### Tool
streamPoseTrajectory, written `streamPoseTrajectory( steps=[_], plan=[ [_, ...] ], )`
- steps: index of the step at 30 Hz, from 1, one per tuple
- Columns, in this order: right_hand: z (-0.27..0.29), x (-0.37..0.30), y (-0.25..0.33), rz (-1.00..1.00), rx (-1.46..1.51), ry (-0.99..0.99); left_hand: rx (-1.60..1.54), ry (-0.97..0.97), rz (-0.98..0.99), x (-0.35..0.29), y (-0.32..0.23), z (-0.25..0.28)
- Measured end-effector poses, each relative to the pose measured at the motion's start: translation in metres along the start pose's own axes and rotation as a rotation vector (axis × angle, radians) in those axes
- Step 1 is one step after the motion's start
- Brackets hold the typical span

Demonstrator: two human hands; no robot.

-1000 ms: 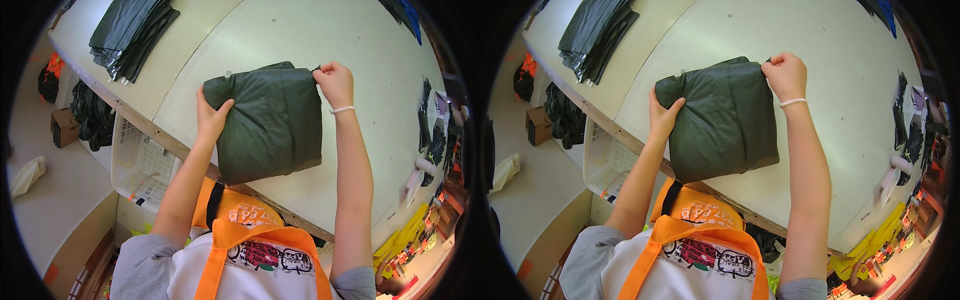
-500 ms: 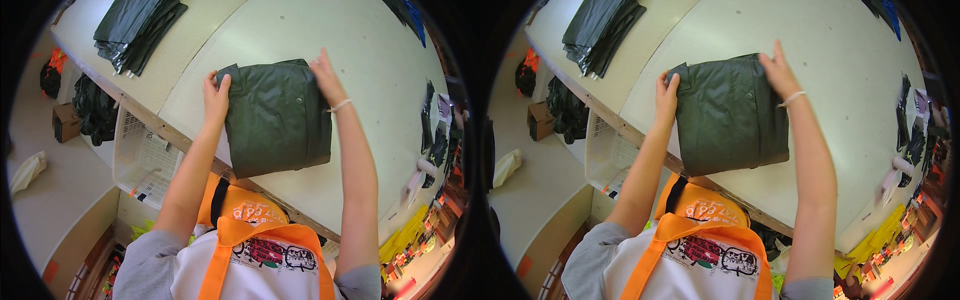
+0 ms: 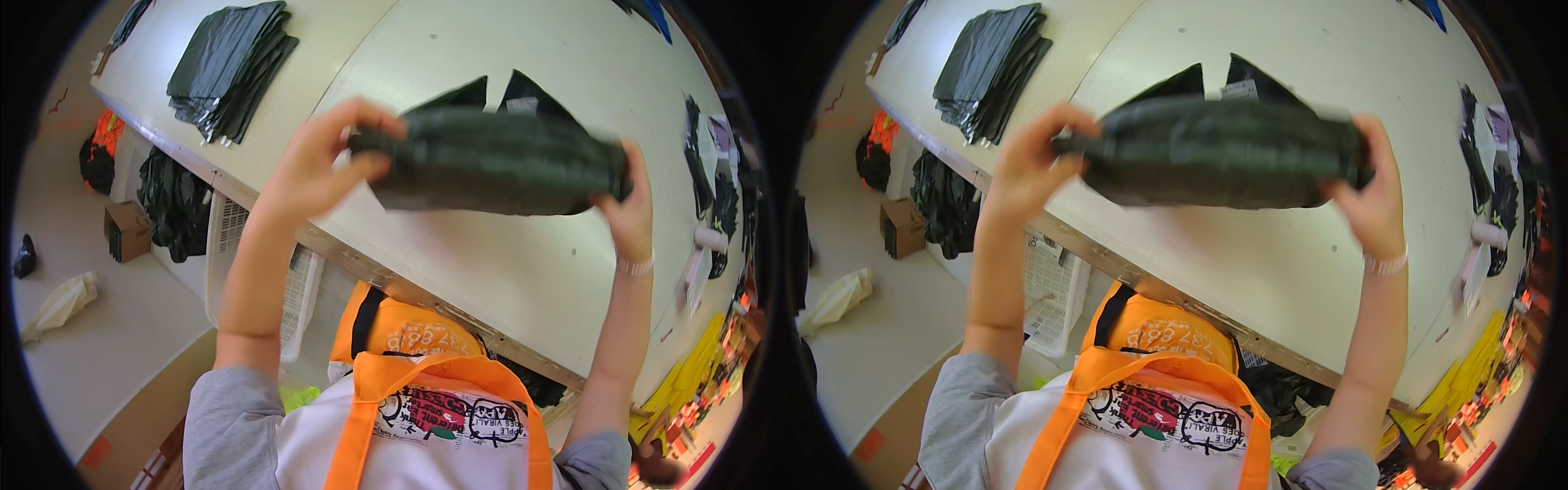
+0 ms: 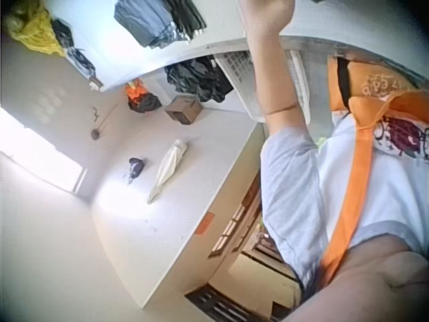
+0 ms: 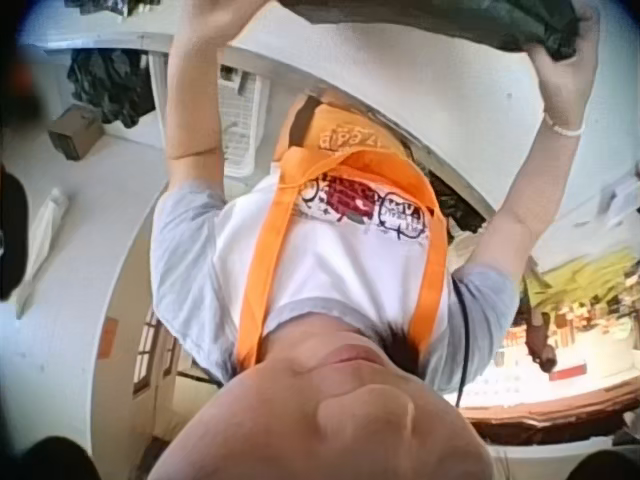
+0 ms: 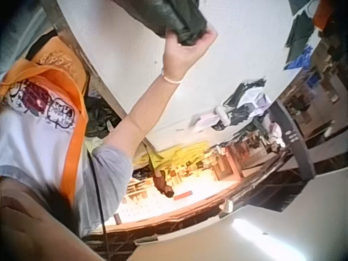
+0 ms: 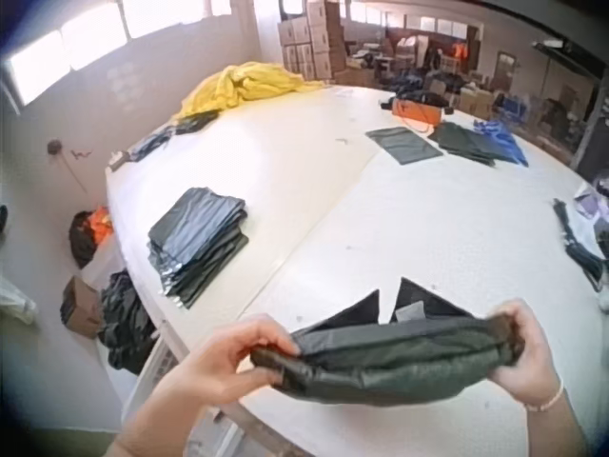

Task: The person folds a dark green raincoat on a white table, smoothing the fabric, folding the sleeves and body, and stacking it with other folded garments. The person then picks up another raincoat and begins to fold it as well.

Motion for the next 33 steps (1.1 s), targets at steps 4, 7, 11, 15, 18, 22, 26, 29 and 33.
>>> streamPoseTrajectory(
  steps=[4, 7, 11, 15, 18, 22, 26, 29, 33],
  plan=[
    [-0.023, -0.116, -0.017, 0.406, -0.389, 0.127, 0.479, 0.301, -0.344, -0.063, 0.003, -0.057],
    [-0.077, -0.183, -0.092, 0.372, -0.544, 0.203, 0.635, 0.354, -0.364, -0.115, 0.100, -0.098],
    [-0.088, -0.186, -0.101, 0.071, -0.592, 0.327, 0.758, 0.479, -0.270, -0.125, 0.109, -0.108],
    [-0.057, -0.162, -0.071, 0.086, -0.599, 0.225, 0.909, 0.208, -0.175, -0.099, 0.077, -0.062],
    [-0.075, -0.118, -0.086, -0.081, -0.457, -0.101, 0.994, -0.093, -0.261, -0.048, 0.067, -0.096],
    [-0.128, -0.116, -0.122, -0.087, -1.011, -0.071, 1.178, -0.066, -0.059, -0.048, 0.125, -0.149],
    [-0.101, -0.110, -0.130, 0.052, -0.645, -0.148, 0.821, -0.228, -0.108, -0.056, 0.127, -0.136],
    [-0.061, -0.139, -0.145, -0.194, -0.550, -0.399, 0.586, -0.704, 0.119, -0.089, 0.149, -0.083],
    [-0.083, -0.170, -0.180, -0.355, -0.258, -0.308, 0.310, -0.468, 0.454, -0.112, 0.170, -0.098]
  ],
)
Point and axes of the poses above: each hand's wrist, its own x-axis towards the middle knuckle, its own z-axis out of the back of the hand, y = z × x, the point moved 8 cm from there along x, towards the middle knuckle, and after that the axes turned 1 degree about x, right-handed, at the moved point
